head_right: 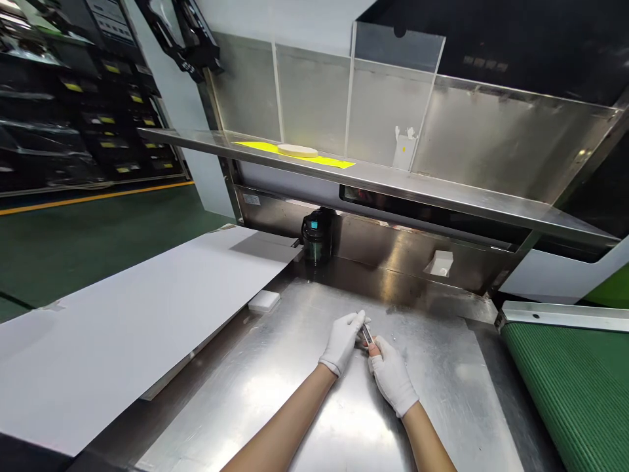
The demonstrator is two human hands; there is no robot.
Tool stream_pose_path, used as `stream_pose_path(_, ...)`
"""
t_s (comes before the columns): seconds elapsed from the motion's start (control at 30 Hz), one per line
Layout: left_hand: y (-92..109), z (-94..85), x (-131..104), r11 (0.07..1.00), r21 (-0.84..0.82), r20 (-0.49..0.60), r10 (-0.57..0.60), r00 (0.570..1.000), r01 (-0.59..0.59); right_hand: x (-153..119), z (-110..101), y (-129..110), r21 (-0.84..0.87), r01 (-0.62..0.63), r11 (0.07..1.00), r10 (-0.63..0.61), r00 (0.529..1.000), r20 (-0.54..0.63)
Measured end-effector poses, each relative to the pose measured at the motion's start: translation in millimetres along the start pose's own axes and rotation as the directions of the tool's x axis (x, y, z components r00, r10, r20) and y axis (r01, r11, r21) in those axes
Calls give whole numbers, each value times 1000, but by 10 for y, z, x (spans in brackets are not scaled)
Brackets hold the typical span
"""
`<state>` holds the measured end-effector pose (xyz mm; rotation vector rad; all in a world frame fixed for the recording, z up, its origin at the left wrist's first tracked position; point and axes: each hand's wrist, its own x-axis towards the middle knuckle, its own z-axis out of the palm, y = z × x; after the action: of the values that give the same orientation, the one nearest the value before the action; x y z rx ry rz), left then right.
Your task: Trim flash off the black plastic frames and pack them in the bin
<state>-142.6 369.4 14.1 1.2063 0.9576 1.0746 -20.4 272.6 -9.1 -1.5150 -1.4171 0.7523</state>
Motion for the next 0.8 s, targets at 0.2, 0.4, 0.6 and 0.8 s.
stream_pose_path(0.2, -16, -5, -2, 1000, 4, -2, -7, 1000, 7, 13, -30, -56, -16, 9, 1000, -9, 1000, -21)
stream_pose_path(0.4, -21, -1, -6, 1000, 6, -9, -16, 1000, 16, 14, -53, -80, -43, -1, 999, 0, 1000, -31)
stream_pose_path(0.6, -11, 0, -18, 1000, 2, -11, -28, 1000, 28, 4, -56, -92, -72, -7, 997, 5, 1000, -28)
stream_pose_path(0.8, -15, 2, -24, 1000, -1, -11, -20, 1000, 20, -1, -46, -84, -86, -3, 996, 1, 1000, -25)
